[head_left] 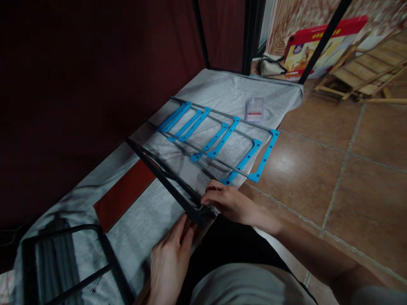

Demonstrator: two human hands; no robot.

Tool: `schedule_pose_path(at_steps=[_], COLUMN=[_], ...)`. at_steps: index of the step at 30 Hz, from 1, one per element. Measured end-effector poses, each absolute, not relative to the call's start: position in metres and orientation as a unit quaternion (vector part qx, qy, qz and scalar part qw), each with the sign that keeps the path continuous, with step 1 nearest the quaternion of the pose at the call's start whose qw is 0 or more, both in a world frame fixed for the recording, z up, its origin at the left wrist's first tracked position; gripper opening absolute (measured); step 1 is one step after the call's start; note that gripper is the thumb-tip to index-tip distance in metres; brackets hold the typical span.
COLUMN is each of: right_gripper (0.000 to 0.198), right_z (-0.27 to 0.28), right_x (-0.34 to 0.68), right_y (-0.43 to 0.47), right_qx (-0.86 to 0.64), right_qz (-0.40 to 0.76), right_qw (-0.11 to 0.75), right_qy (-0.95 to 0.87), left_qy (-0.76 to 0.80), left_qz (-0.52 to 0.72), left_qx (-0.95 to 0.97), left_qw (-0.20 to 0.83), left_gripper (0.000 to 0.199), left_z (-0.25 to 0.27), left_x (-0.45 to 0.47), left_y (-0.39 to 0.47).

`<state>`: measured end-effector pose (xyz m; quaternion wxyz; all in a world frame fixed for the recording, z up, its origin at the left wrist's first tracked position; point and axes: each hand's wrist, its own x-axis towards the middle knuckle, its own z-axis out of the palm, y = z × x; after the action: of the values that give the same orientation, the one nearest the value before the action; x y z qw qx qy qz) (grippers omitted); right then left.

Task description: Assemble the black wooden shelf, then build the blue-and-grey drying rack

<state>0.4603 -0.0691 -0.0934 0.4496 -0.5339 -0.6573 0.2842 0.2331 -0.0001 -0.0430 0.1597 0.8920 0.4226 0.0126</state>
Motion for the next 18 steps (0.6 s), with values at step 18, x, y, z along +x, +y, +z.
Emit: schedule_pose_path(at_steps=[18], right_gripper=[0.019], right_z=[-0.085], right_x=[0.460], right_y=[-0.064], right_qx=[-0.513], right_qz=[0.306], right_qw=[0.440], right_qy=[-0.671], left_qy=[0.450], left_qz=[0.010], left_qx=[0.882], left_qw=[0.139], left_gripper=[0.034], left_z=[-0.045], left_x=[0.232], left_y=[-0.001])
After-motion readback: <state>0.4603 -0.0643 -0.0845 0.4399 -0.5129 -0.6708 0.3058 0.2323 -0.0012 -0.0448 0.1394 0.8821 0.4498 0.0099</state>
